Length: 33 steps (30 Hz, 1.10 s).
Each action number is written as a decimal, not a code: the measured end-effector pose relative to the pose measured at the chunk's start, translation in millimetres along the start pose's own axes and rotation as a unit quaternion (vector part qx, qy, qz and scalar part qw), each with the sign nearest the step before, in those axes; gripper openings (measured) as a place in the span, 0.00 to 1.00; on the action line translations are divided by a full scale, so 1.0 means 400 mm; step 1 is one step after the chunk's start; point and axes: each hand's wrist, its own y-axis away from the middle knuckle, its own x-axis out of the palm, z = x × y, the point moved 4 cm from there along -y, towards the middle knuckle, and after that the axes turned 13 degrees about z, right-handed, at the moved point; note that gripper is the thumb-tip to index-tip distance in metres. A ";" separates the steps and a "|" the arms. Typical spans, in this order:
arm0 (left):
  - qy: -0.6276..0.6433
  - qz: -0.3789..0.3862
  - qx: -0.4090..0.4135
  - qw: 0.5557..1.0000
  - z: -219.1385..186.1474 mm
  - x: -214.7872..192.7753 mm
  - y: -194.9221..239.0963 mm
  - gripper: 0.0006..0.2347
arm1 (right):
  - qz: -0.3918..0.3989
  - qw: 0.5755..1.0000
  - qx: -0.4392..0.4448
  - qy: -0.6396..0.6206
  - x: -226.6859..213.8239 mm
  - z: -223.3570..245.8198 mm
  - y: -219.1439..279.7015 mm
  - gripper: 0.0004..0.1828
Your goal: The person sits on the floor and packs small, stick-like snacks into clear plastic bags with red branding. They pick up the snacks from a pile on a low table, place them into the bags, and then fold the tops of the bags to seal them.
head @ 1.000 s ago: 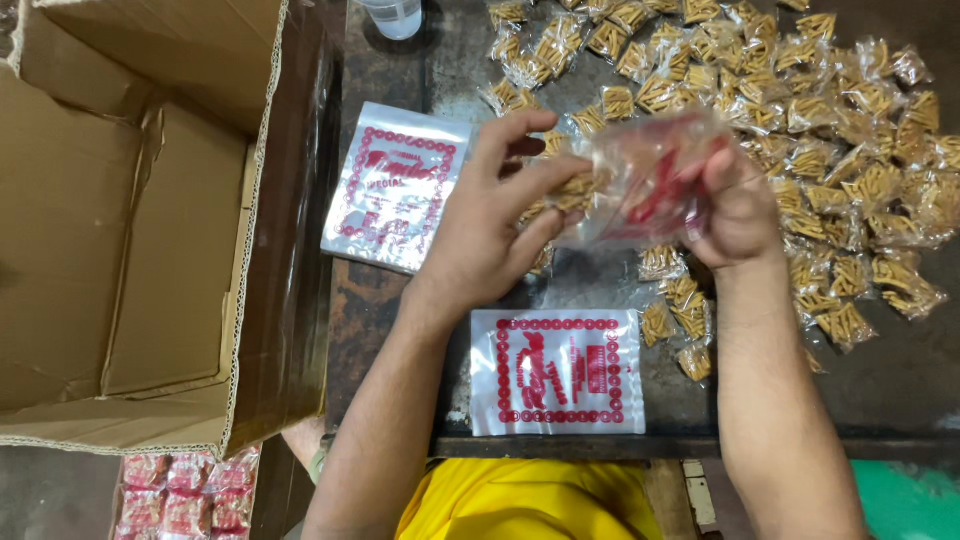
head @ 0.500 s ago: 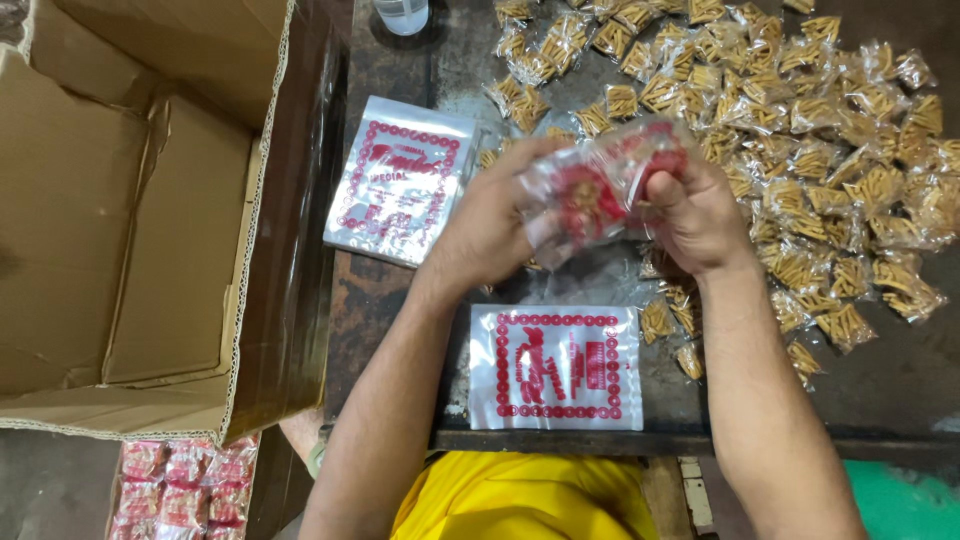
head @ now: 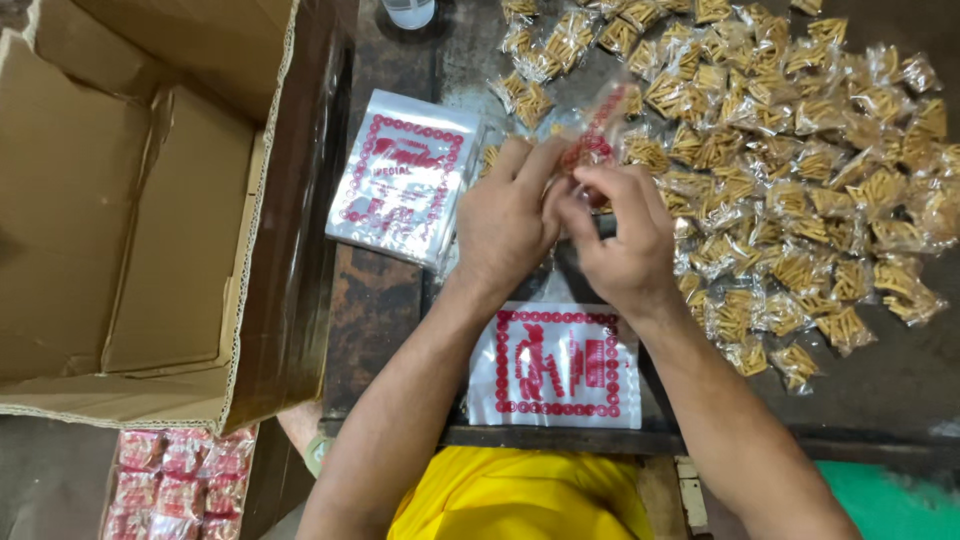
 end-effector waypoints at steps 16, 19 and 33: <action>0.176 0.018 0.013 0.984 0.039 0.103 0.010 0.13 | 0.021 0.997 -0.009 -0.073 -0.038 0.098 -0.026 0.05; 0.036 0.033 0.079 0.996 0.053 0.141 0.025 0.15 | 0.030 0.996 -0.027 -0.078 -0.045 0.099 -0.023 0.05; 0.129 0.041 0.046 0.990 0.101 0.174 0.027 0.13 | 0.122 0.972 -0.021 -0.198 -0.039 0.056 0.017 0.10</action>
